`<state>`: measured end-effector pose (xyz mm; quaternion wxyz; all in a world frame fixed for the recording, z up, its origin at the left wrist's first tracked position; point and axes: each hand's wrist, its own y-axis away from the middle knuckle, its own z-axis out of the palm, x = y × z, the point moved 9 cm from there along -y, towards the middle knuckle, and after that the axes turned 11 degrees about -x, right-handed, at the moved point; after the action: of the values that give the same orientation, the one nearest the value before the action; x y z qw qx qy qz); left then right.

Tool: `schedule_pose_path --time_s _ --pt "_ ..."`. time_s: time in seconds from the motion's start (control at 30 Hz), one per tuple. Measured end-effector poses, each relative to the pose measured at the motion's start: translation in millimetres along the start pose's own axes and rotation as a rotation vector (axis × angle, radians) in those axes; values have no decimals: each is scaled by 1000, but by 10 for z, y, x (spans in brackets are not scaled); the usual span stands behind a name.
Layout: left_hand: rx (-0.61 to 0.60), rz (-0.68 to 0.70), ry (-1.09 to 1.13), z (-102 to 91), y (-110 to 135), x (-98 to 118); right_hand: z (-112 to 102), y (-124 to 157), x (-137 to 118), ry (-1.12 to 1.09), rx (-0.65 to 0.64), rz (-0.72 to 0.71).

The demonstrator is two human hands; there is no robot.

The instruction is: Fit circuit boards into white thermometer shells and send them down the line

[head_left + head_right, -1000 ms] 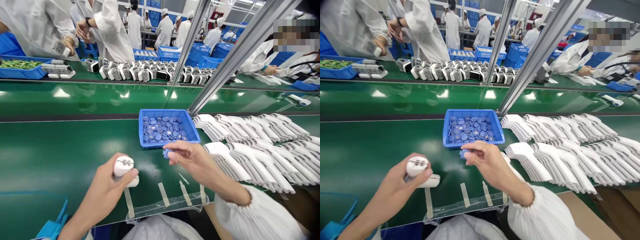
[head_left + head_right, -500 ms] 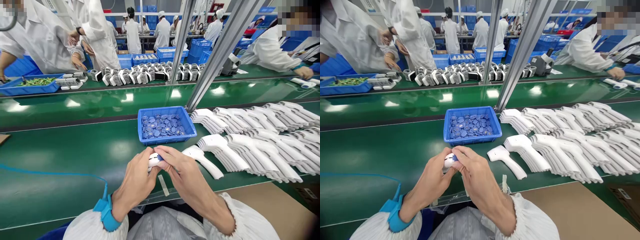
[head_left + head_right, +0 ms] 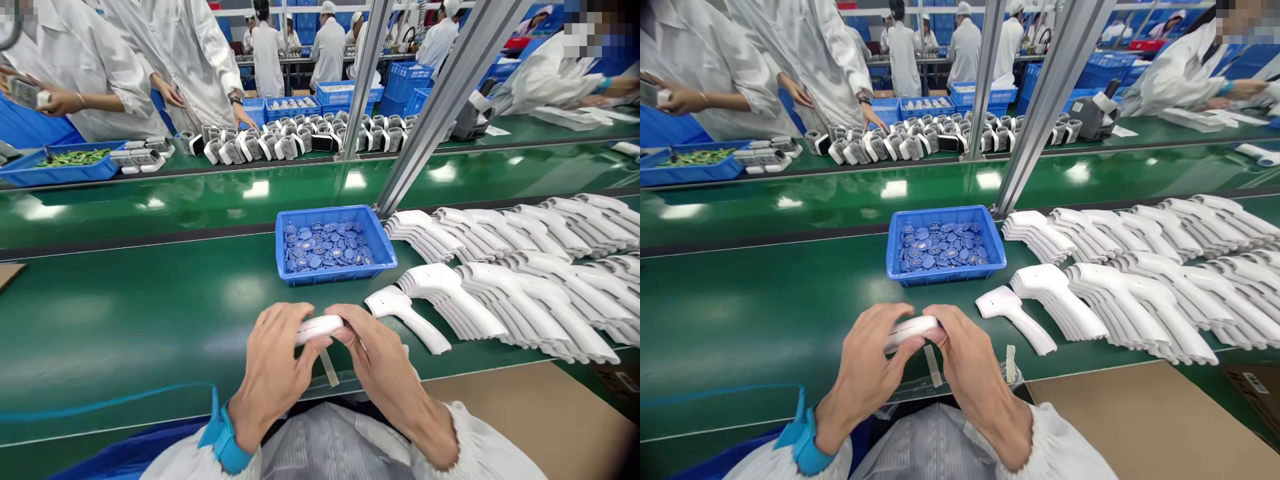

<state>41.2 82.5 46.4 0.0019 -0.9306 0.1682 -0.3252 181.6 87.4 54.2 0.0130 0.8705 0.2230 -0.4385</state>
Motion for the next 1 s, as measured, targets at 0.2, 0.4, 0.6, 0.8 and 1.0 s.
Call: schedule_pose_path --time_s 0.2,0.4,0.6,0.8,1.0 --pt "295 -225 -70 -64 115 -281 220 97 5 25 -240 75" --pt "312 20 -77 -107 -22 -232 433 158 -35 60 -161 71" --pt "316 -36 182 -268 291 -389 828 364 613 -668 -327 890" --pt "613 -397 389 -218 325 -911 973 102 286 -395 -487 503" --pt "620 -376 97 -322 38 -885 1066 -30 44 132 -395 257"
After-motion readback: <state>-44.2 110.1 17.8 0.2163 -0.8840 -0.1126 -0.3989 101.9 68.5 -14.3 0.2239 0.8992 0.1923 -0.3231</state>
